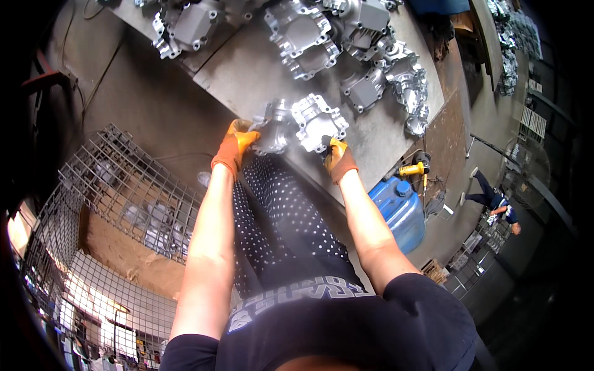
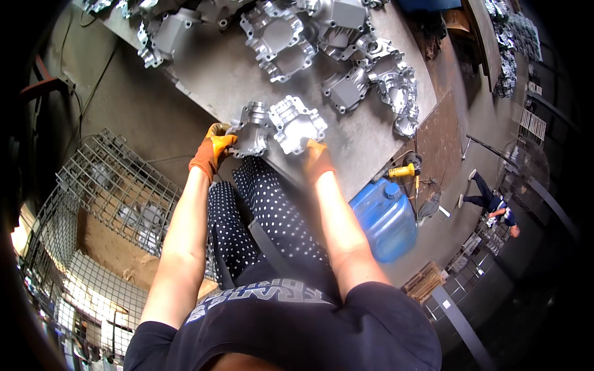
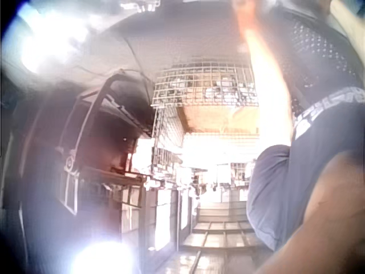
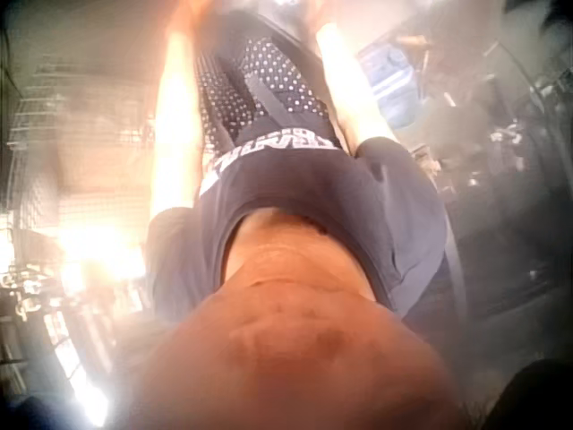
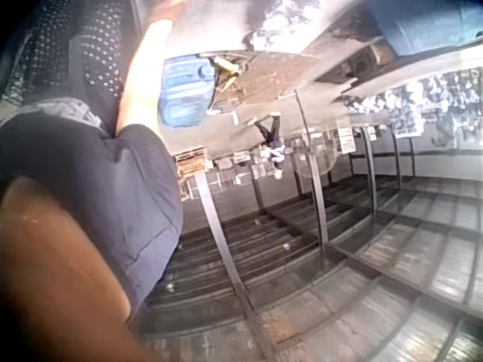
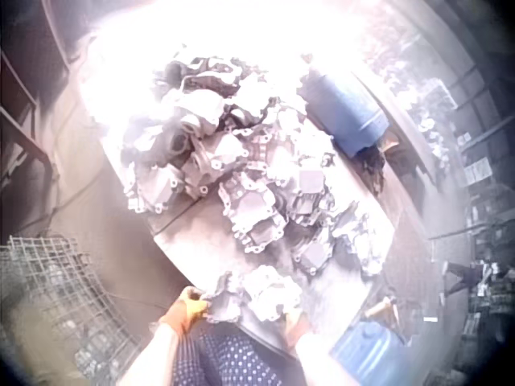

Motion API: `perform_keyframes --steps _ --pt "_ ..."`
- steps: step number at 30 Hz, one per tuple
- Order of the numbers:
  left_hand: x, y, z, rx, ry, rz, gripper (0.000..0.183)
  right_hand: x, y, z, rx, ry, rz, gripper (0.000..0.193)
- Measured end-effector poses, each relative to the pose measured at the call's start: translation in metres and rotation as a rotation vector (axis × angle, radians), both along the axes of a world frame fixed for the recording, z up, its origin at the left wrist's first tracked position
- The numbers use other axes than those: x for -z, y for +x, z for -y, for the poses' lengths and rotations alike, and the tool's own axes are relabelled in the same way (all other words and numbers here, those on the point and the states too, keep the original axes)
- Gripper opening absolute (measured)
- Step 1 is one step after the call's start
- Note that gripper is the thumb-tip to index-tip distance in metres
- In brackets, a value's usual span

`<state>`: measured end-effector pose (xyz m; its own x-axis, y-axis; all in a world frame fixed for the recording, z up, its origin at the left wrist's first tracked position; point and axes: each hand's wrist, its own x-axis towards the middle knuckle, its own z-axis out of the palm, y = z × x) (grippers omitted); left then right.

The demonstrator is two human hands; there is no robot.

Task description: The person uses an air nozzle to blow dust off the floor inside a large wire cage, then uses a piece of metal to clean debris from a workspace. The person then picks up two metal cast engine or pump components one by one from a table, clears them with a handheld air nozzle, and places them inside the wire cage.

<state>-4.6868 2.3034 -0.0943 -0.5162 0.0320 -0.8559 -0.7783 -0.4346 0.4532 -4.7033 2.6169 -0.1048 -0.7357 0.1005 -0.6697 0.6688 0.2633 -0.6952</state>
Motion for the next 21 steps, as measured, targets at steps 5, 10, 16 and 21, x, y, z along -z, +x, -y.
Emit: perform_keyframes --steps 5,10,16,21 --pt "-0.045 0.017 0.018 -0.11 0.293 -0.098 0.058 -0.078 -0.005 0.05 0.329 -0.08 0.146 0.019" --pt "-0.1 0.071 0.06 0.069 0.052 -0.392 0.043 -0.17 -0.014 0.107 0.219 -0.297 0.126 0.02" --pt "-0.198 0.142 0.114 -0.055 -0.457 -0.502 0.028 -0.233 -0.003 0.116 -0.698 0.137 -0.383 0.022" --pt "-0.267 0.181 0.133 0.149 -1.088 -0.506 0.043 -0.29 0.006 0.147 -0.897 0.168 -0.398 0.031"
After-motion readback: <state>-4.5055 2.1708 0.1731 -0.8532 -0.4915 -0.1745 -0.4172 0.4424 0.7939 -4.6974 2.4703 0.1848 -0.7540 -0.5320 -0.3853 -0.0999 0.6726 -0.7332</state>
